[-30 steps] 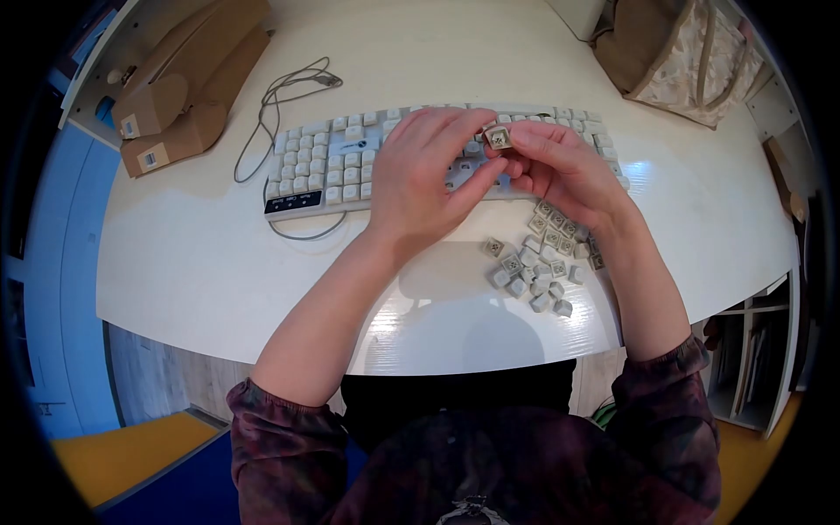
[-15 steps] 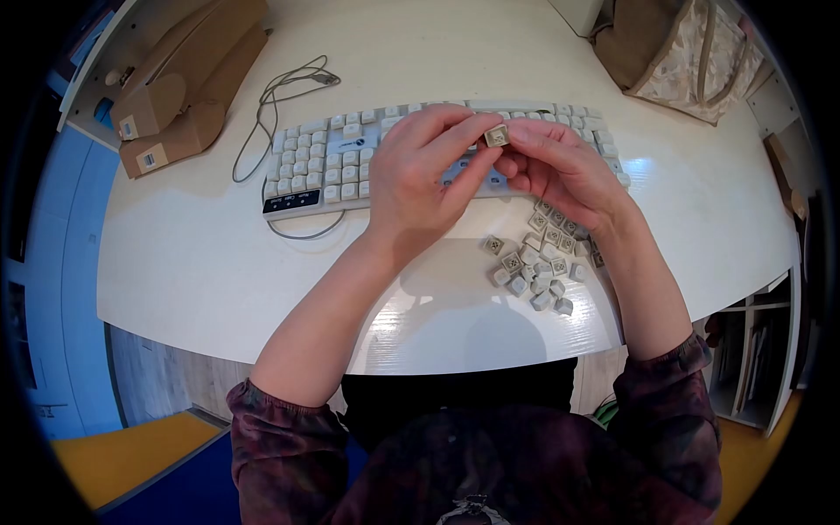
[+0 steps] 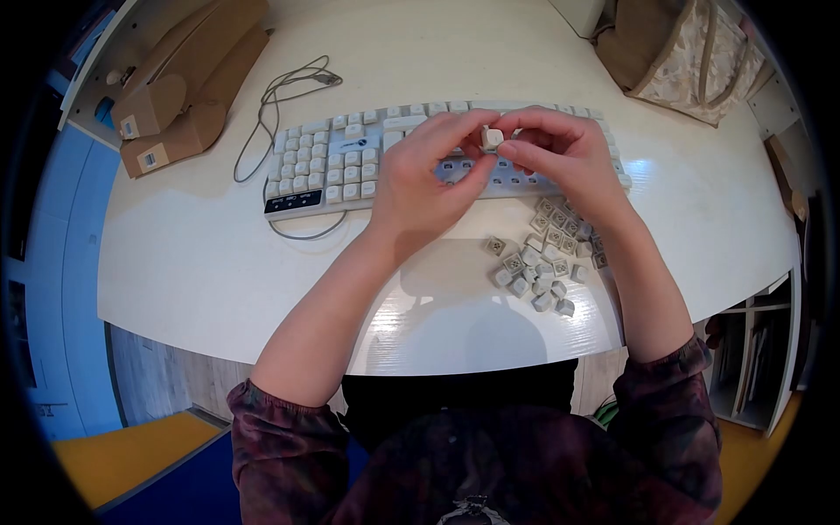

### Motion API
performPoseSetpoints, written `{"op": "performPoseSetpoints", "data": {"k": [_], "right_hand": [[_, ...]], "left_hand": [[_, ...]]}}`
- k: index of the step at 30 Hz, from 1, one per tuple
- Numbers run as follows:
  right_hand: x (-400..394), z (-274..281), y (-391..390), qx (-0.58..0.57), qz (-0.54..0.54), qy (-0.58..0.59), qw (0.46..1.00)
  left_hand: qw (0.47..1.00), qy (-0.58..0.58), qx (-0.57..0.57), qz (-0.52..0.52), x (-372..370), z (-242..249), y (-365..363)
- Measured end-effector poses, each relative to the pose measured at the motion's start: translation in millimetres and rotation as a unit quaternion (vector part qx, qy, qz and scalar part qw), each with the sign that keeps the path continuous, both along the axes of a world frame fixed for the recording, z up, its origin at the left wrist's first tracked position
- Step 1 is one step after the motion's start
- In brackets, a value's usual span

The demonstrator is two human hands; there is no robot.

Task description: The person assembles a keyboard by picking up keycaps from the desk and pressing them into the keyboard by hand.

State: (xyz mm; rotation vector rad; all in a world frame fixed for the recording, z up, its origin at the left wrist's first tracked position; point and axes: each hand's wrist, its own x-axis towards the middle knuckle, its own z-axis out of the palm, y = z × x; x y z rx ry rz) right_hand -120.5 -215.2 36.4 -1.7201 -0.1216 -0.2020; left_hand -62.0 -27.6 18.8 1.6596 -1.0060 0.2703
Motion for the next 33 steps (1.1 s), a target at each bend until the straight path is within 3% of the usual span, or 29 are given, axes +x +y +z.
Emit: {"op": "performPoseSetpoints", "data": {"k": [9,21,24,27,33], "right_hand": [[2.8,-6.8,-1.3,-0.115,-0.030,-0.115,0.986],[3.4,-6.6,0.0,-0.216,-0.053,-0.216,0.951],[5.0,-9.1,-1.8,-0.217,-0.080,-0.195,0.953],[8.8,-13.9,-8.4,-0.223,-0.112,-0.145,0.957],[12.3,-24.2,-13.8,-0.274,-0.128,-0.087,0.949]], "left_hand": [[0.994,0.106,-0.011,-0.018,3.6,-5.5,2.2],[0.995,0.101,0.006,-0.009,5.6,-9.8,2.0],[0.998,0.064,0.016,0.016,5.0,-8.2,1.0],[0.995,-0.052,0.049,0.068,12.8,-12.1,1.9],[0.972,-0.185,0.128,0.072,19.3,-17.7,4.8]]}}
